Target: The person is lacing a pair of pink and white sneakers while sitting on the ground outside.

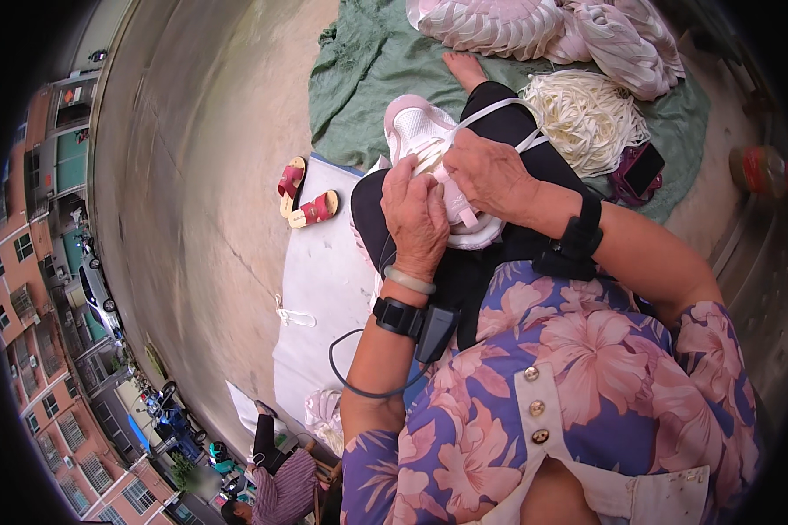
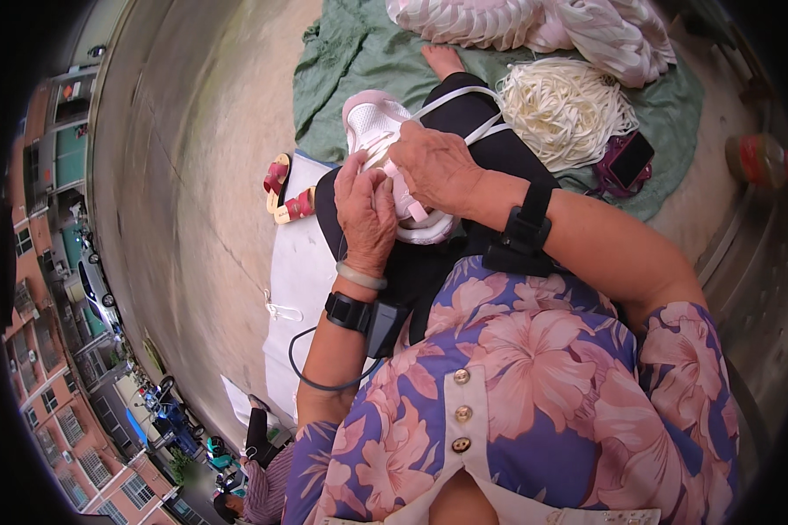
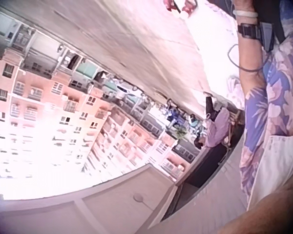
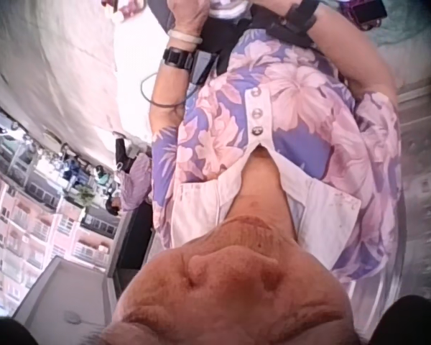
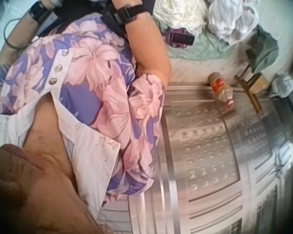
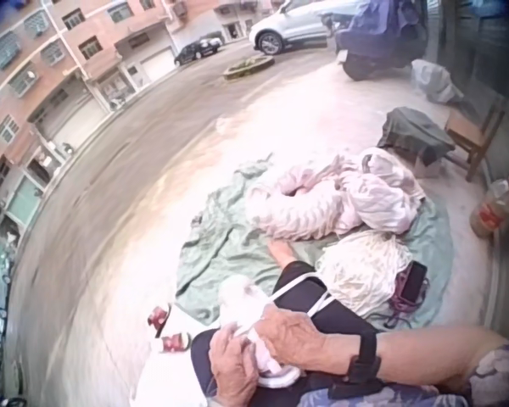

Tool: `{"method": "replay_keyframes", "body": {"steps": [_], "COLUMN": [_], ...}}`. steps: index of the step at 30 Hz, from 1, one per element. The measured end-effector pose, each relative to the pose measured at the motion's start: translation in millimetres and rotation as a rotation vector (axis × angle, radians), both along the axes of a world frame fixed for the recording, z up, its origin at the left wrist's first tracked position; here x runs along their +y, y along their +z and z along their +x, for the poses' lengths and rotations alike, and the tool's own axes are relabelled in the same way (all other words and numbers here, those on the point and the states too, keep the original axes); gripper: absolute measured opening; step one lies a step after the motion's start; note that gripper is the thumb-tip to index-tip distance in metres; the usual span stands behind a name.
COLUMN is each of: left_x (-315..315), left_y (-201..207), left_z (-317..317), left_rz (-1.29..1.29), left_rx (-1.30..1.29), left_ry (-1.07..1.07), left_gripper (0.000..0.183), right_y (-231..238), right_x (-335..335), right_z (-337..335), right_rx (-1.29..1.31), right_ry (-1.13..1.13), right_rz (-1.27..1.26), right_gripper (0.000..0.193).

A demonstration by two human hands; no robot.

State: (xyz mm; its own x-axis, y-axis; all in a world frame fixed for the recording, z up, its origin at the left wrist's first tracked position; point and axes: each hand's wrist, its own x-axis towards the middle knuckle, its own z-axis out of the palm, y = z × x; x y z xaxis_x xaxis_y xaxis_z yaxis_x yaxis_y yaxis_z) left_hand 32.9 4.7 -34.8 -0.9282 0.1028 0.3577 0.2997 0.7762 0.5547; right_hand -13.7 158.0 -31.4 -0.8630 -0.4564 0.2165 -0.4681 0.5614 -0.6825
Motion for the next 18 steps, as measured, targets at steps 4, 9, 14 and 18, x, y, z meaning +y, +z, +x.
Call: {"method": "replay_keyframes", "body": {"steps": [4,9,14,18], "left_x": [1.9,2.3,-8.7,-66.9], "left_y": [-1.1,8.2,26.7,45.9], "left_z": [-0.6,-6.6,5.1,28.4], "left_rz": [-0.041,-0.017,0.049,0.121], "left_rx": [-0.009,-0.091,-0.159,-0.142], "left_ry": [-0.002,-0.051,-0.027,0.177], "left_gripper": [0.01,0.011,0.01,0.009], "right_y": [3.4,10.6,20.0,22.3], "right_x": [2.3,13.3,50.6,66.7], "right_z": [-4.4,-13.5,-31.8,-40.6], "right_rx": [-0.067,-0.119,-0.005,0.424], "right_ry": [0.043,0.138,0.326,0.205], "right_rz": [0.054,0.013,-0.072,0.118], "right_gripper": [0.007,0.01,0.02,0.025]}}
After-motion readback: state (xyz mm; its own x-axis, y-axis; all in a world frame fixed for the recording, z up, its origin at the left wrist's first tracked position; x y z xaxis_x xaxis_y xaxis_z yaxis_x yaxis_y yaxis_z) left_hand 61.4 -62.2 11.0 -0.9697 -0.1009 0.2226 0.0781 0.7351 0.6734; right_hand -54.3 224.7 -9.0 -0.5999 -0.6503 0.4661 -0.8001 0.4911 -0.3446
